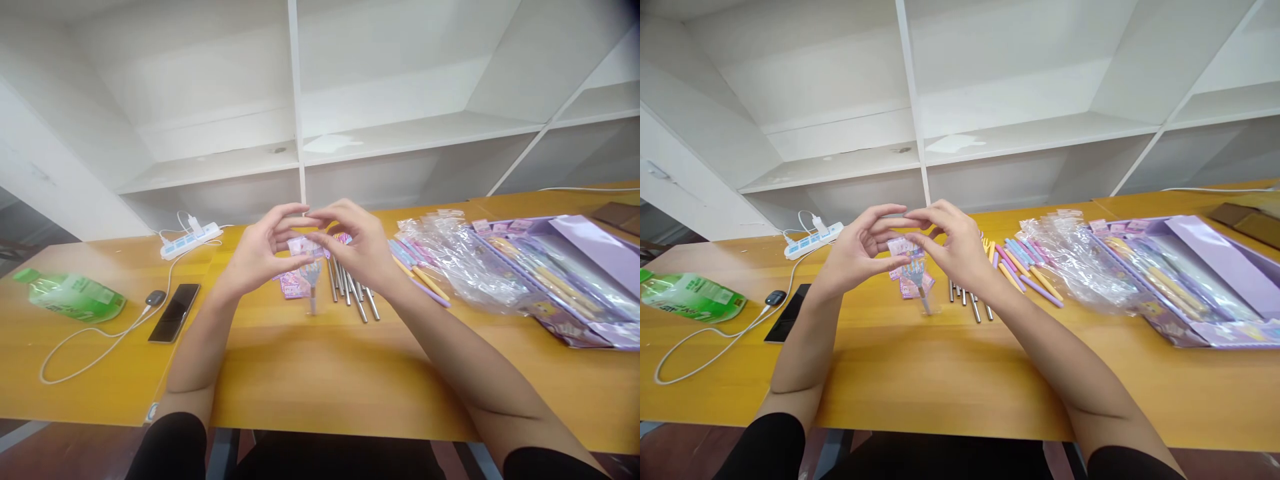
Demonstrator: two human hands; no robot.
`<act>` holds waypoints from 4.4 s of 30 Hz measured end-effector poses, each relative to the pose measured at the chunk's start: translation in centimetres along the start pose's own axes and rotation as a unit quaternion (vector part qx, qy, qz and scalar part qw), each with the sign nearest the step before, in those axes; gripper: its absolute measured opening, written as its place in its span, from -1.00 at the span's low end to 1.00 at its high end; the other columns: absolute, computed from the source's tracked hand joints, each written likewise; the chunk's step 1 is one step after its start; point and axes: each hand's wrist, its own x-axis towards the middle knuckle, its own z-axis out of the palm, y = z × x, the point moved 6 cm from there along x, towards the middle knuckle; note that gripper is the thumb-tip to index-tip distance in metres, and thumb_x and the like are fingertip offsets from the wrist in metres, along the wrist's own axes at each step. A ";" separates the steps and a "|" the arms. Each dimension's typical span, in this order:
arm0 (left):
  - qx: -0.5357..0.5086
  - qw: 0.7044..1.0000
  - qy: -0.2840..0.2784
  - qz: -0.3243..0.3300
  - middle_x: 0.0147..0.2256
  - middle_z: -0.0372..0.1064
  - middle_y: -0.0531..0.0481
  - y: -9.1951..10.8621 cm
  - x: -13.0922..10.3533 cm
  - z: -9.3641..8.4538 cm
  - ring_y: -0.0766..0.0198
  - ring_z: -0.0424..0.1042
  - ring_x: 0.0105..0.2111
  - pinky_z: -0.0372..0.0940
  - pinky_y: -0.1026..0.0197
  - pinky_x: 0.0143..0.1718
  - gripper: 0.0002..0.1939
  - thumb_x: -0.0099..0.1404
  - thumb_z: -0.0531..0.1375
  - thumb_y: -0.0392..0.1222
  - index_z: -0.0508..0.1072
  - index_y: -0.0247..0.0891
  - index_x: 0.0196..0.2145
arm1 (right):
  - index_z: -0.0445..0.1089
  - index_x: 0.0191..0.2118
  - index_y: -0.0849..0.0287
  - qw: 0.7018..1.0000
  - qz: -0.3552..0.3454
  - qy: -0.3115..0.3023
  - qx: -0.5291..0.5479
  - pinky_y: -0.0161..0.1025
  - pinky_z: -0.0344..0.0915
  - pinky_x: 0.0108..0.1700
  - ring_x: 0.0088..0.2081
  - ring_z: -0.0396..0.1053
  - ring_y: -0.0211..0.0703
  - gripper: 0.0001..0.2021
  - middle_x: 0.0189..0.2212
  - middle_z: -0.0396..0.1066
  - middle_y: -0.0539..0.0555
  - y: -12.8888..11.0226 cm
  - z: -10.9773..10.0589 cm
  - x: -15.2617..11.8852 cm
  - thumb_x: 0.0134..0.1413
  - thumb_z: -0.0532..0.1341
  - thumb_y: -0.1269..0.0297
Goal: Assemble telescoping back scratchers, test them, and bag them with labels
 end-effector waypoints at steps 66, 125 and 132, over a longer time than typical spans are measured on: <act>0.268 0.962 -0.052 -0.007 -0.28 0.61 0.07 0.1 -0.4 1.7 0.21 0.65 -0.22 0.44 0.25 -0.23 -0.78 0.43 0.36 -0.09 0.50 -0.15 -0.04 | 0.37 0.00 0.09 0.980 0.095 -0.173 0.036 -0.21 0.39 -0.26 -0.31 0.45 -0.21 -0.68 -0.29 0.49 0.01 0.5 -0.5 -0.8 0.31 0.38 0.04; 0.345 0.935 -0.082 -0.030 -0.43 0.57 0.03 1.1 -0.8 -2.0 0.30 0.46 -0.48 0.16 0.30 -0.48 -0.61 0.52 0.17 0.14 0.56 -0.23 -0.25 | 0.46 -0.18 0.14 0.962 0.175 -0.209 0.014 -0.22 0.35 -0.06 -0.18 0.45 -0.18 -0.79 -0.19 0.49 0.06 5.3 1.5 -12.5 0.37 0.32 0.09; 0.366 0.921 -0.098 -0.085 -0.26 0.65 0.07 0.1 -0.8 -2.7 0.26 0.58 -0.32 0.30 0.29 -0.36 -0.61 0.57 0.10 0.13 0.61 -0.13 -0.19 | 0.39 0.11 0.08 0.981 0.118 -0.106 -0.109 -0.16 0.44 -0.04 -0.14 0.51 -0.11 -0.76 -0.13 0.53 0.12 5.8 -3.2 -13.6 0.46 0.22 0.12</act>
